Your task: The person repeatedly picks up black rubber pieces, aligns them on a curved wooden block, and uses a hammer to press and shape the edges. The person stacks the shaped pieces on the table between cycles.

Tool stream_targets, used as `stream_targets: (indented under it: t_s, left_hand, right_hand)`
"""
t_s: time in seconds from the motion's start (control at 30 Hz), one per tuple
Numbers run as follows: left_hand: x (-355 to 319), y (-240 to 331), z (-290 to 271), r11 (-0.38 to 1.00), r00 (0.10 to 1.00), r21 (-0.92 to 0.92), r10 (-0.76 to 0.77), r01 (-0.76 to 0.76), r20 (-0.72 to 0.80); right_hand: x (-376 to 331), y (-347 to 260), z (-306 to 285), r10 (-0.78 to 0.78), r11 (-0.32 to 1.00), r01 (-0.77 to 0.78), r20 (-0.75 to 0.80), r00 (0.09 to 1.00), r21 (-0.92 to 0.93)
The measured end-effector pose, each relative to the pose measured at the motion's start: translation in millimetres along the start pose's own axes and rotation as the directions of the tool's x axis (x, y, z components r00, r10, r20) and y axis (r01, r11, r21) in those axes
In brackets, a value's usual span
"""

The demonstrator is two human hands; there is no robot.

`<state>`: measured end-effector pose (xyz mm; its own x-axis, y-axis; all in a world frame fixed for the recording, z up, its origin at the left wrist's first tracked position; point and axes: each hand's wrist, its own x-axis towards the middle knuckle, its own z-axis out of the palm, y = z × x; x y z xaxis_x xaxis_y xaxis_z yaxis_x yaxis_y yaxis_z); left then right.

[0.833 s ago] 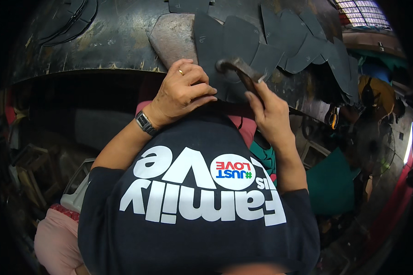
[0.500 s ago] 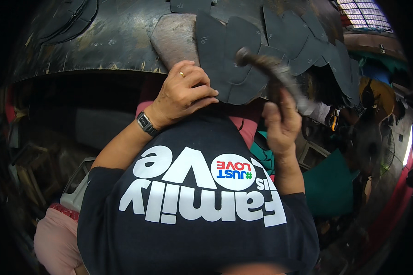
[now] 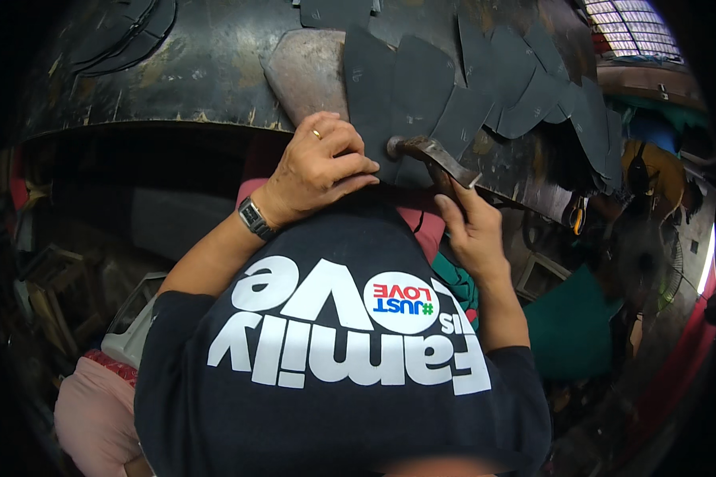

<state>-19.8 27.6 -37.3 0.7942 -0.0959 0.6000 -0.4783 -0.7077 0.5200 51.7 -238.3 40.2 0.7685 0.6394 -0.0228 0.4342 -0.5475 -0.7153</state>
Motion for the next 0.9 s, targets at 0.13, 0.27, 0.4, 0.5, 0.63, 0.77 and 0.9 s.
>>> stream_targets:
  t_s: [0.13,0.27,0.4,0.5,0.63,0.77,0.9]
  left_hand:
    - [1.5,0.3,-1.1,1.000,1.000,-0.005,0.003,-0.003,0.011]
    - [2.6,3.0,-3.8,1.000,0.998,-0.006,-0.030,0.031,0.054]
    - [4.8,9.4,-6.3,0.993,0.984,0.092,-0.084,0.070,0.159]
    - [7.3,12.0,-9.5,0.987,0.969,0.144,-0.095,0.063,0.227]
    - [12.8,16.4,-15.0,0.983,0.956,0.174,-0.102,0.055,0.275]
    - [20.5,18.5,-21.9,0.990,0.945,0.109,-0.121,0.092,0.305]
    - [28.9,8.7,-33.4,0.986,0.968,-0.039,-0.153,0.164,0.201]
  right_hand:
    - [13.3,-2.0,-5.4,-0.152,0.981,0.167,-0.137,0.979,0.102]
    - [33.5,1.2,5.8,0.010,0.996,-0.009,0.018,1.000,-0.085]
    - [60.8,4.7,12.7,-0.047,0.988,0.037,-0.059,0.997,-0.152]
    - [89.7,5.9,13.0,-0.058,0.977,0.030,-0.126,0.990,-0.211]
    - [122.9,9.4,13.9,-0.025,0.979,-0.009,-0.161,0.987,-0.203]
    - [129.4,10.9,15.0,-0.108,0.990,0.079,-0.264,0.958,-0.116]
    - [80.6,13.5,5.1,-0.005,0.996,0.041,-0.382,0.924,0.085]
